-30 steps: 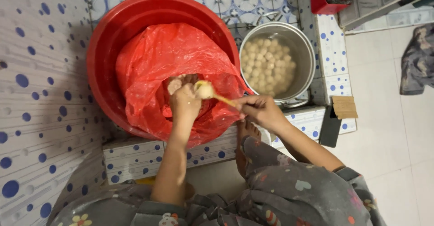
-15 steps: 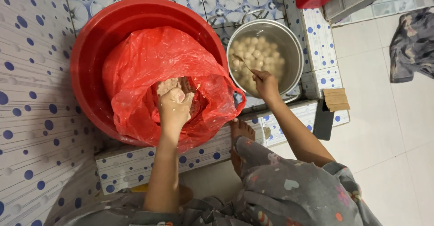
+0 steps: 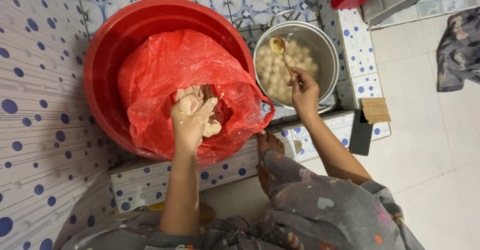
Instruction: Manually forming meatballs by scooping paste from a bag into a pot of water using a spoon.
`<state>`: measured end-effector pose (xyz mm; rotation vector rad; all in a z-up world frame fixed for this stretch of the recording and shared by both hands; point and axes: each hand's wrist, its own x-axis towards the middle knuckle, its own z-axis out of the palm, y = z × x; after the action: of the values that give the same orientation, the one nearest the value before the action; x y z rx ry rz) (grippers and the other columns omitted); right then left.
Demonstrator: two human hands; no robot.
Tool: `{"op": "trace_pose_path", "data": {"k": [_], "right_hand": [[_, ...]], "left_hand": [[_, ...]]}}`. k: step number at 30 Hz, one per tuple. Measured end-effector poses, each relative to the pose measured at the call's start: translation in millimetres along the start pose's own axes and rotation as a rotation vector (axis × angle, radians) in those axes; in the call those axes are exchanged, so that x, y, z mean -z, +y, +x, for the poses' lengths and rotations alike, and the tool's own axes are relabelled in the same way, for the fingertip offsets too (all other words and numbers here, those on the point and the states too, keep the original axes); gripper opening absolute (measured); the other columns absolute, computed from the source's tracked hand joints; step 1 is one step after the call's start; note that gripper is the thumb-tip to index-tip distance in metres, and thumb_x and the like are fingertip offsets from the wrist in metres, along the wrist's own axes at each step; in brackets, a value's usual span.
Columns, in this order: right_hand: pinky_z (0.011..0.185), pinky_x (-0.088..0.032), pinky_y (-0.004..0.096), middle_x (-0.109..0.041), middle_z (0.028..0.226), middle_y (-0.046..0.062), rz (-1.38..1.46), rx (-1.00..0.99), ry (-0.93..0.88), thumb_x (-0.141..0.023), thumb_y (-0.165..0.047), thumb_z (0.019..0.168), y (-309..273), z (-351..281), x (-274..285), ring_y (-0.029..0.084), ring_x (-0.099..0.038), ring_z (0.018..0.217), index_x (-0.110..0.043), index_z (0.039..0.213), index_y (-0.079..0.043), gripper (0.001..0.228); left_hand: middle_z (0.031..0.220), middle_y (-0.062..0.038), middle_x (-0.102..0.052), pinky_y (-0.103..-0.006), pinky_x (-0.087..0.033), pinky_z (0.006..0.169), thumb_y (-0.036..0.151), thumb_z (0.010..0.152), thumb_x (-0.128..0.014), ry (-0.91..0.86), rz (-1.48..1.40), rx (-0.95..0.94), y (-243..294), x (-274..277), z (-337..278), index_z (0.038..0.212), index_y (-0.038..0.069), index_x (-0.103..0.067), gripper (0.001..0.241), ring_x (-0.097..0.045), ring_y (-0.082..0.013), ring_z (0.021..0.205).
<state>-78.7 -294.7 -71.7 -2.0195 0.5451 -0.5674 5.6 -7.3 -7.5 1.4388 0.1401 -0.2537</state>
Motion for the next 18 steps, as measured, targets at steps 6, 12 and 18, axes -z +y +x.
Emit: {"op": "trace_pose_path", "data": {"k": [6, 12, 18], "right_hand": [[0.067, -0.053, 0.027, -0.072, 0.073, 0.007, 0.062, -0.128, -0.328, -0.068, 0.001, 0.094, -55.4, -21.8, 3.5, 0.012, -0.064, 0.072, -0.076, 0.116, -0.009, 0.025], [0.066, -0.060, 0.038, -0.078, 0.085, 0.020, 0.003, -0.184, -0.758, -0.067, -0.003, 0.090, -98.2, -41.4, 9.0, 0.025, -0.075, 0.075, -0.078, 0.112, -0.004, 0.024], [0.047, -0.052, 0.025, -0.071, 0.062, 0.012, 0.207, -0.320, -0.847, -0.062, 0.000, 0.091, -90.9, -44.8, 5.9, 0.013, -0.061, 0.050, -0.076, 0.110, 0.002, 0.023]], "left_hand": [[0.052, 0.004, -0.033, -0.0180, -0.030, 0.038, -0.010, 0.079, -0.083, 0.017, -0.332, 0.013, 52.5, -9.8, -20.5, 0.063, 0.012, -0.040, 0.051, -0.037, -0.0049, 0.042], [0.063, -0.003, -0.053, -0.0207, -0.052, 0.055, 0.014, 0.090, -0.068, 0.062, -0.473, 0.238, 22.3, 5.6, 3.2, 0.076, 0.012, -0.052, 0.021, -0.058, -0.0083, 0.057], [0.094, -0.008, -0.053, -0.0310, -0.046, 0.073, 0.040, 0.082, -0.080, -0.187, 0.038, -0.696, -85.6, 6.8, 32.5, 0.115, 0.005, -0.068, 0.050, -0.051, -0.0192, 0.078]]}}
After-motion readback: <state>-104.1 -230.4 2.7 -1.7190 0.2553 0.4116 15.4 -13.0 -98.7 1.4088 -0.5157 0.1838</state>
